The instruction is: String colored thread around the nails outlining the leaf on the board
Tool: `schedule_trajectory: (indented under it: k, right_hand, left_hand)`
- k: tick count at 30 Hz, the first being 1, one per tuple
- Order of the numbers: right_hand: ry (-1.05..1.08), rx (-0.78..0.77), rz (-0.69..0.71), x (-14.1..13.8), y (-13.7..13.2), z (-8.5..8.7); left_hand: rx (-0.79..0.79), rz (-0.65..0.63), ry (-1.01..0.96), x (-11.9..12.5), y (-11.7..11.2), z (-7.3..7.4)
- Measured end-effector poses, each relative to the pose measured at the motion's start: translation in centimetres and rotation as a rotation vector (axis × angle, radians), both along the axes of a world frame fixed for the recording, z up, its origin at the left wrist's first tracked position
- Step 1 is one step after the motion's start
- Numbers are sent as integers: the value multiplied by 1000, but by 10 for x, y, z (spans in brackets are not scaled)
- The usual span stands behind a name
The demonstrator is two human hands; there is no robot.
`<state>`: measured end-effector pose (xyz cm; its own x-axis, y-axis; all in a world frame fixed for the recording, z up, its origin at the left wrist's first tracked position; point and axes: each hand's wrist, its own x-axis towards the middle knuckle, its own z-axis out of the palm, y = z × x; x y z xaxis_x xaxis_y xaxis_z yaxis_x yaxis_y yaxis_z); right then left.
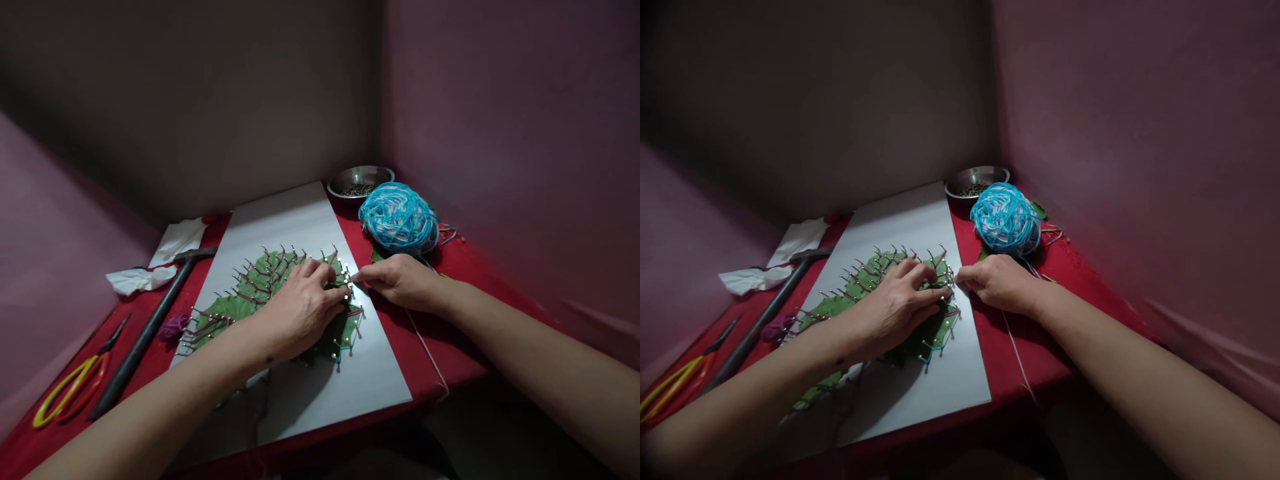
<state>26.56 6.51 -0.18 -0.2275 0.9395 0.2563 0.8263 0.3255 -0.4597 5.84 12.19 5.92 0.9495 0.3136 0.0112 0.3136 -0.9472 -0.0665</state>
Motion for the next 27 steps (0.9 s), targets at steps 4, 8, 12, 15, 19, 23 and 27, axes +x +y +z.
schedule_trajectory:
  k: [4, 8, 12, 15, 19, 23, 27]
  right_hand:
    - [247, -98, -50, 3, 6, 2]
    - [391, -174, -179, 4, 14, 6]
    - [255, -150, -301, -3, 20, 9]
    - [119, -75, -385, -11, 25, 13]
    - [-13, -59, -410, -21, 36, 24]
    - [-1, -144, -377, -30, 42, 41]
    - [17, -124, -309, -36, 37, 50]
  left_hand:
    - [-93, 41, -65, 1, 1, 12]
    - [-122, 102, -91, 5, 8, 16]
    - [-92, 160, -77, 11, 17, 7]
    - [-70, 178, -63, 15, 21, 1]
    - [-66, 170, -27, 20, 22, -4]
    - [-64, 175, -3, 21, 21, -8]
    - [-79, 174, -10, 19, 21, -10]
